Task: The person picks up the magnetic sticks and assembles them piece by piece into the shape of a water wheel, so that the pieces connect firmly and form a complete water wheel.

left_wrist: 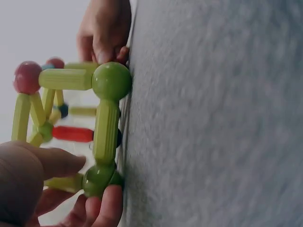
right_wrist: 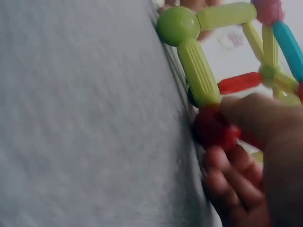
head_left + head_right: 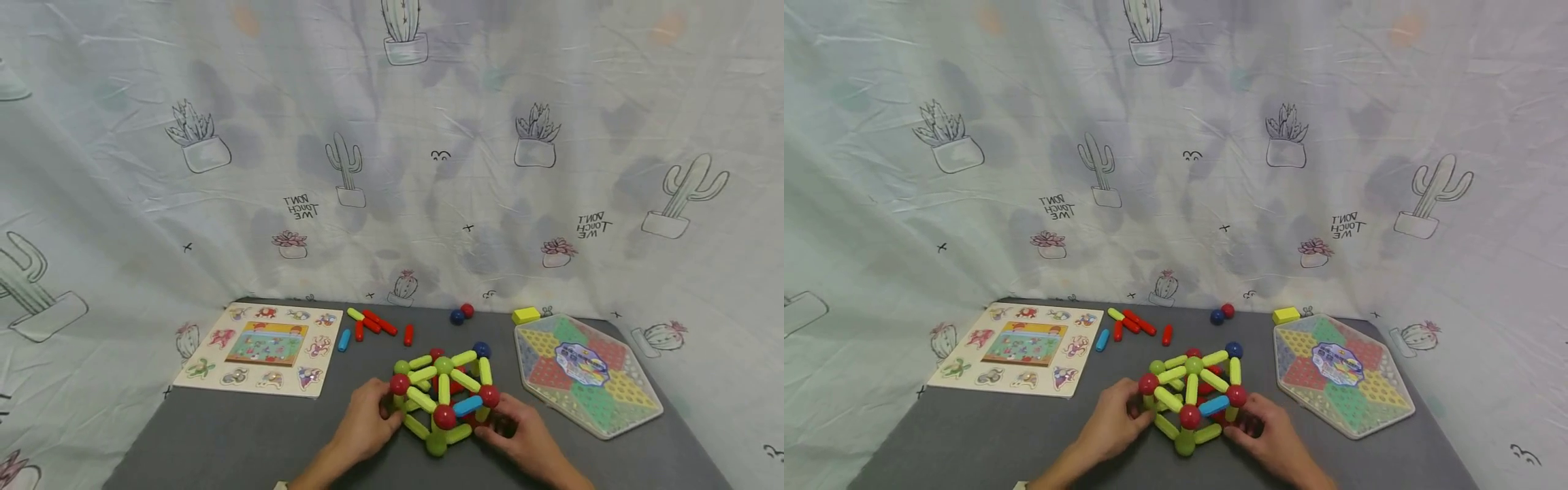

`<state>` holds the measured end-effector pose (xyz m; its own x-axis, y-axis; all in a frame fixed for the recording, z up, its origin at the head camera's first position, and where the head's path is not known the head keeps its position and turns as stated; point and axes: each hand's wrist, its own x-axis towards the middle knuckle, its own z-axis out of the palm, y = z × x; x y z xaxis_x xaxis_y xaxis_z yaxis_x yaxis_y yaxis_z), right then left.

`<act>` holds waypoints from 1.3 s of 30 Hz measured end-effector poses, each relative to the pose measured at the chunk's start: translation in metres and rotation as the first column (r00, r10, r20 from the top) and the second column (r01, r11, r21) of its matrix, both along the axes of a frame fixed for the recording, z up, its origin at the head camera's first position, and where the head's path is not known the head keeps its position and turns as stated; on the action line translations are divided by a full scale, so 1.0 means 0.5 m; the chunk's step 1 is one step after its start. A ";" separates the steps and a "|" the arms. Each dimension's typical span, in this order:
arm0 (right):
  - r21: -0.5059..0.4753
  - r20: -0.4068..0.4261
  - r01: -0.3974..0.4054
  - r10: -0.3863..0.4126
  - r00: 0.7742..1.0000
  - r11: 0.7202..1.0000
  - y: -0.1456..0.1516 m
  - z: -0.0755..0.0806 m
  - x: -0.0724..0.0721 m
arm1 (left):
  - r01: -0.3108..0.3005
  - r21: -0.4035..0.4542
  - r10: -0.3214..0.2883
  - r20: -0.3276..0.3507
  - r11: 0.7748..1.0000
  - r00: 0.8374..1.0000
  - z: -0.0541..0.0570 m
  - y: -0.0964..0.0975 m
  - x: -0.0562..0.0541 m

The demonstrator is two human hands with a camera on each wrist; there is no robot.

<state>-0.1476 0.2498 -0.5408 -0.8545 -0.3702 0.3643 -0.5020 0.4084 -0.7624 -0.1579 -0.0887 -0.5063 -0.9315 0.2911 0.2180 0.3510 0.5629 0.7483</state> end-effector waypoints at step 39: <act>0.104 -0.188 0.437 -0.414 0.891 0.894 -0.067 -0.002 -0.033 | -0.139 0.070 0.144 -0.072 0.988 0.987 -0.031 -0.028 -0.043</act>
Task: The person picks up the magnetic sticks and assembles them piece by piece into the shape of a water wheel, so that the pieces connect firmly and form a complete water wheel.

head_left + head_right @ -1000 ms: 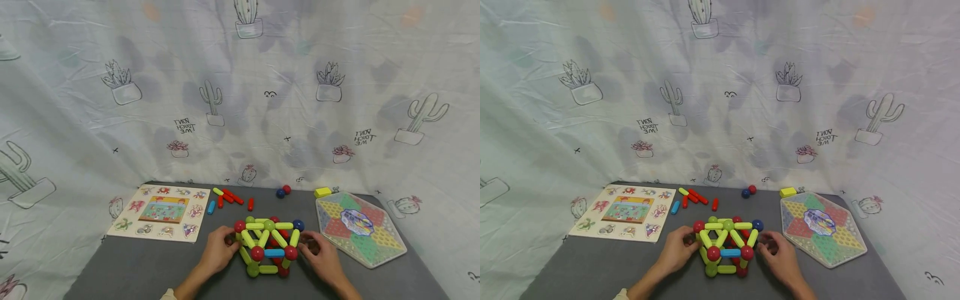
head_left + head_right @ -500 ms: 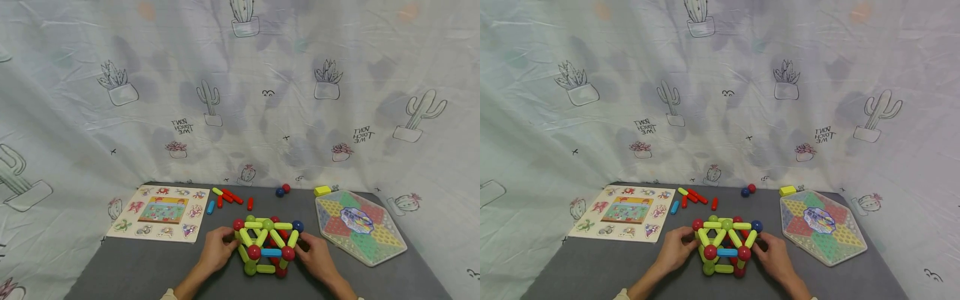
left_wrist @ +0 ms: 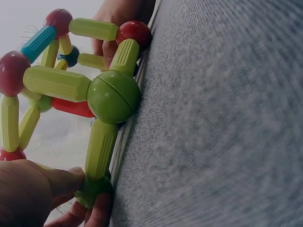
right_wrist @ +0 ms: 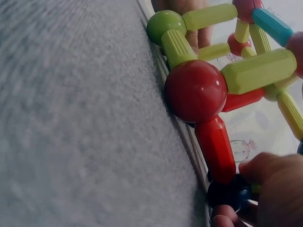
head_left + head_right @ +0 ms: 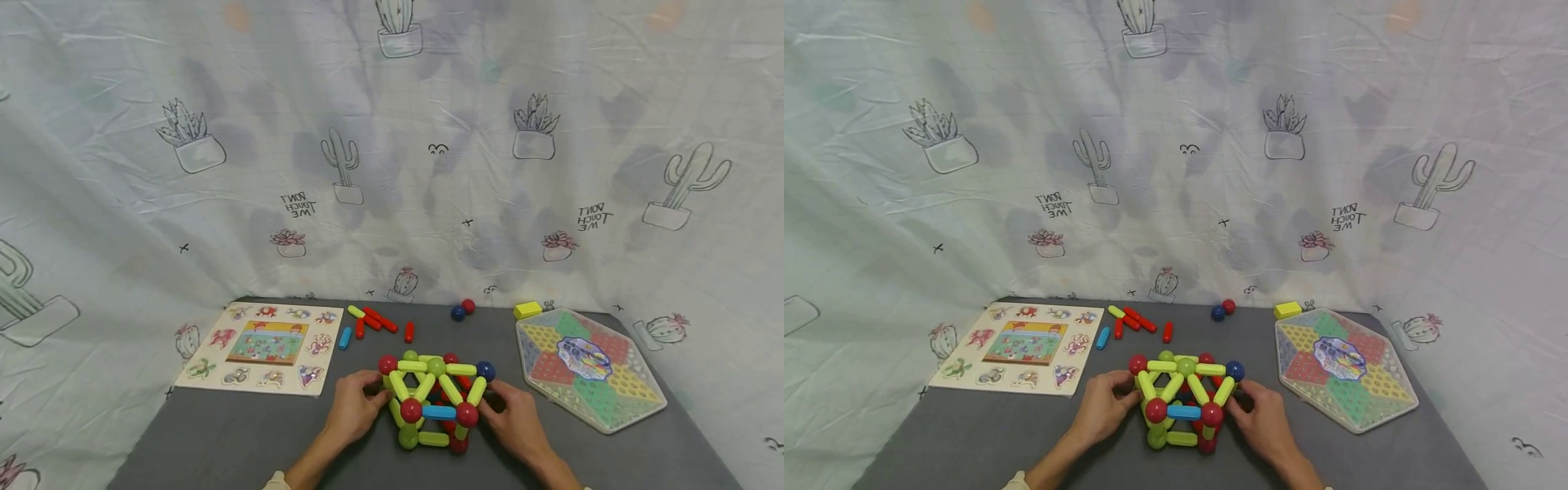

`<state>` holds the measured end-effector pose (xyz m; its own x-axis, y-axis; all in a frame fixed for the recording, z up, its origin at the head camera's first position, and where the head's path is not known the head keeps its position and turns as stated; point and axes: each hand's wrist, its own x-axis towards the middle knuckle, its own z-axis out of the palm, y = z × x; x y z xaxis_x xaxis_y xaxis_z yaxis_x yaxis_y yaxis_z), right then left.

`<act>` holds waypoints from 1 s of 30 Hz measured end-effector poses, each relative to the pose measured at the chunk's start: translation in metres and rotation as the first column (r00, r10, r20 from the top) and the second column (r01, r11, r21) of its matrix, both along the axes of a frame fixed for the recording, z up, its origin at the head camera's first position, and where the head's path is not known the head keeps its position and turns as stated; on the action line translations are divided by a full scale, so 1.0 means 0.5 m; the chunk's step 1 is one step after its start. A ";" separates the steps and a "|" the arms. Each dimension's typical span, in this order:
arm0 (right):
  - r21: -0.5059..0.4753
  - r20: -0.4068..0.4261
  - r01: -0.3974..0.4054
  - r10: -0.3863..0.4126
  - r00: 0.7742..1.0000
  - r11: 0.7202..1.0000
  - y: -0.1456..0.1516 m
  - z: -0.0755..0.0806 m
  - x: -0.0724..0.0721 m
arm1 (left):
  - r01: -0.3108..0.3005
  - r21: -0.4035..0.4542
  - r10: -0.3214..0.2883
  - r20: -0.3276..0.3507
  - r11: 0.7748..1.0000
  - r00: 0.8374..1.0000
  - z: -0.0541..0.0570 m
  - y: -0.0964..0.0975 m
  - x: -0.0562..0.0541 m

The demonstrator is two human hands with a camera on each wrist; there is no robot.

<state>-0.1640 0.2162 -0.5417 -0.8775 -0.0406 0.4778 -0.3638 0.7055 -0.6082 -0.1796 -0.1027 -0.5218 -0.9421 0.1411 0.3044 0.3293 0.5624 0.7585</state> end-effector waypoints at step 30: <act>-0.277 0.464 -0.245 0.352 0.813 0.929 0.032 0.054 -0.015 | 0.280 0.276 -0.369 0.363 0.920 0.856 0.055 -0.009 -0.013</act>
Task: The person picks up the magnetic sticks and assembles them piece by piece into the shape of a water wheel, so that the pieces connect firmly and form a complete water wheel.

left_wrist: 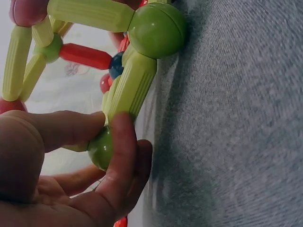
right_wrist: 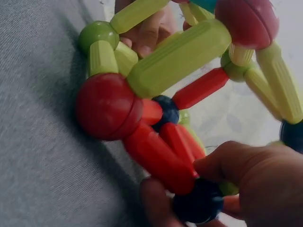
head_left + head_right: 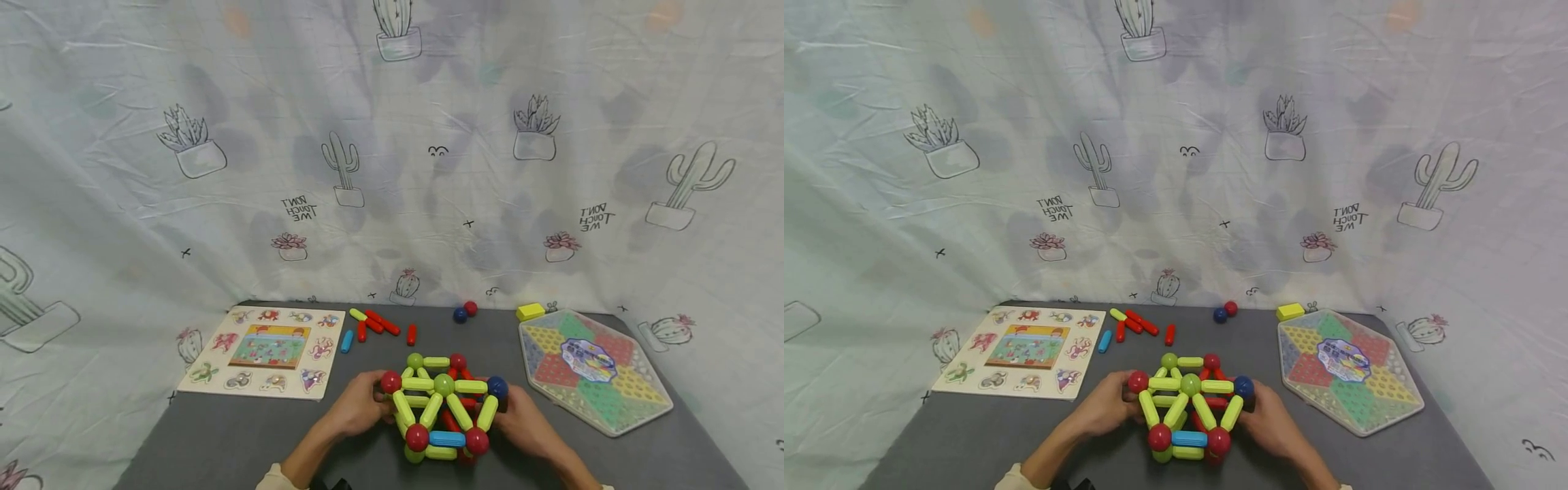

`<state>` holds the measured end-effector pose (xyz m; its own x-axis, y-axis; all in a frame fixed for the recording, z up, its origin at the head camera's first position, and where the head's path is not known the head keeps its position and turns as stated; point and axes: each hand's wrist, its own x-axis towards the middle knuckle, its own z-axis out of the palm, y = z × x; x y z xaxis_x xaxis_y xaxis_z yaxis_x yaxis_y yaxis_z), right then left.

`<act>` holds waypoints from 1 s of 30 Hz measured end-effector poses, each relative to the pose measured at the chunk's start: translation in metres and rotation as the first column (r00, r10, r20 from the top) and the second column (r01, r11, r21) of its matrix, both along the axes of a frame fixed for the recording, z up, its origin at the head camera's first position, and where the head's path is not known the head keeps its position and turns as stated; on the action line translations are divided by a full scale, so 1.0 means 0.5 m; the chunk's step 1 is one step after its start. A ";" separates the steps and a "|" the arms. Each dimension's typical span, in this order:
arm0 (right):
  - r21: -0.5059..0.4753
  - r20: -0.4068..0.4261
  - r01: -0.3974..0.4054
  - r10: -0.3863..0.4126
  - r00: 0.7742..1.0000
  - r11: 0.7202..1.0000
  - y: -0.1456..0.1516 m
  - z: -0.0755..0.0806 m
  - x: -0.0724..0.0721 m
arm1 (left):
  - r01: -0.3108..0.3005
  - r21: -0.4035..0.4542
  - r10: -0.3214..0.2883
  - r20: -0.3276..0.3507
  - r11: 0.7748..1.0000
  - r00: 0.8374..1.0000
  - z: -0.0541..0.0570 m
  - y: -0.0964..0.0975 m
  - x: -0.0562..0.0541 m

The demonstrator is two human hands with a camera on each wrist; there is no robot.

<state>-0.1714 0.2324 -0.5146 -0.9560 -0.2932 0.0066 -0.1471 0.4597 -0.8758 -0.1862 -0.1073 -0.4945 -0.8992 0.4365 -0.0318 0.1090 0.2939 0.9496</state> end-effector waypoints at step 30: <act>-0.036 -0.538 0.052 -0.063 0.840 0.998 0.005 -0.011 -0.045 | -0.136 -0.015 0.111 -0.497 0.991 0.860 -0.005 0.025 -0.057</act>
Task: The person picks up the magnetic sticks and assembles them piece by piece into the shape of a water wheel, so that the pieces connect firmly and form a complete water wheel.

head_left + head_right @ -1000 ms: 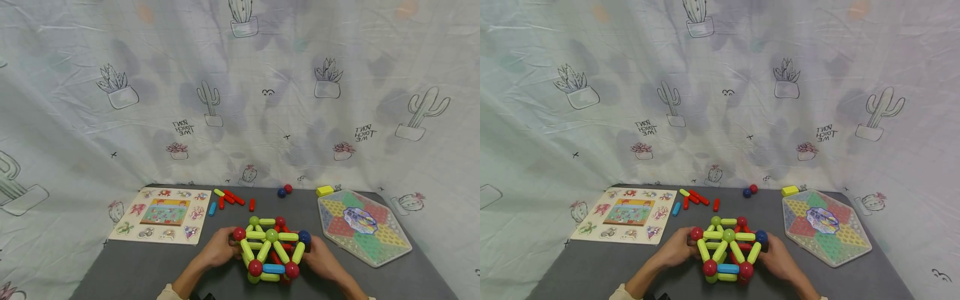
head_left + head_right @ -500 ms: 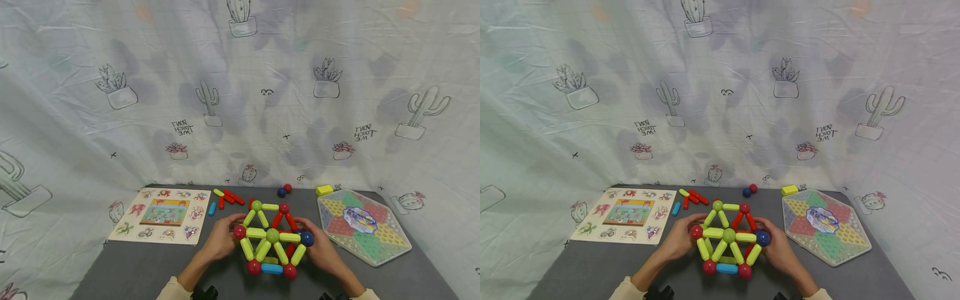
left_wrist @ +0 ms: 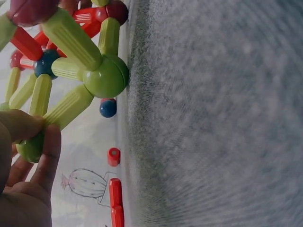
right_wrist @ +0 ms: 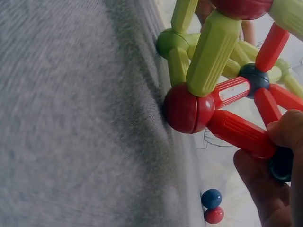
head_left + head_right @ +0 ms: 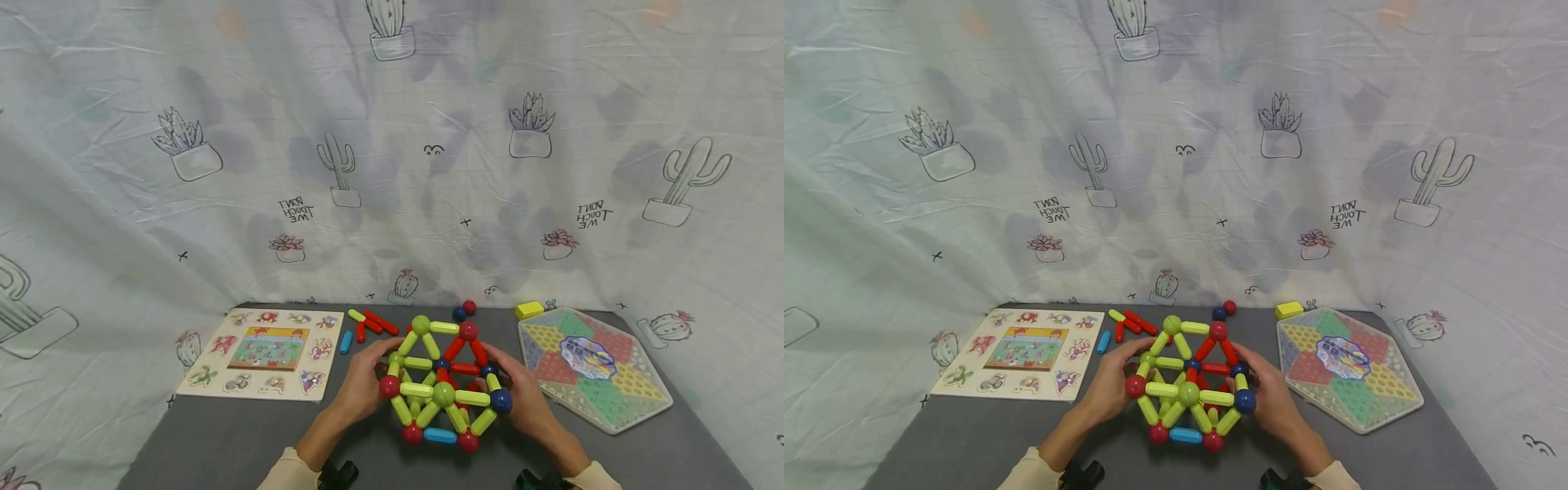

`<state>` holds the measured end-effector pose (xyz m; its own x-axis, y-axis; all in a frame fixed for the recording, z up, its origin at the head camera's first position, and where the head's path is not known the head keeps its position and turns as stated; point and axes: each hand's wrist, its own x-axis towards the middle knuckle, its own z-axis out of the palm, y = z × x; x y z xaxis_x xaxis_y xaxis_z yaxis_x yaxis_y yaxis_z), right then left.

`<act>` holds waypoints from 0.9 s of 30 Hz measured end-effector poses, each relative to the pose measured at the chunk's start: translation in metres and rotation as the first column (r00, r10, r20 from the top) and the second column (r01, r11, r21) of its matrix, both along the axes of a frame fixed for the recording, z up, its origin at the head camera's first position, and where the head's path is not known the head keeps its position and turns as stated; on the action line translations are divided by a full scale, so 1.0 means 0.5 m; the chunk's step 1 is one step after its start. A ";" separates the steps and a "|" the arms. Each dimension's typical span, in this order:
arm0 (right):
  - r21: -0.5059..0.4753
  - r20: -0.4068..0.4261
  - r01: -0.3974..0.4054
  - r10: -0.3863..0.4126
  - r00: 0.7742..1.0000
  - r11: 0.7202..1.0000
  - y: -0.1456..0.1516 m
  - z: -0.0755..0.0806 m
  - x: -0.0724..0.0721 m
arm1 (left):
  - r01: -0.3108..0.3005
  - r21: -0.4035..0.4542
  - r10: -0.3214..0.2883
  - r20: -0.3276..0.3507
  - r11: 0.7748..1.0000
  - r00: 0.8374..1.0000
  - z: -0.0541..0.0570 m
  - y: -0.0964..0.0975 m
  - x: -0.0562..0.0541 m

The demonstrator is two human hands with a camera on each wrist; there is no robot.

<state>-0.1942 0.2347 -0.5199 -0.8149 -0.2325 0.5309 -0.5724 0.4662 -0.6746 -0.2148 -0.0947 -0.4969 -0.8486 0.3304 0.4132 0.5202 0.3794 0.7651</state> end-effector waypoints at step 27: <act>-0.258 0.348 -0.237 0.319 0.881 0.937 0.022 0.057 -0.005 | 0.173 0.164 -0.211 0.251 0.971 0.945 0.028 0.003 -0.020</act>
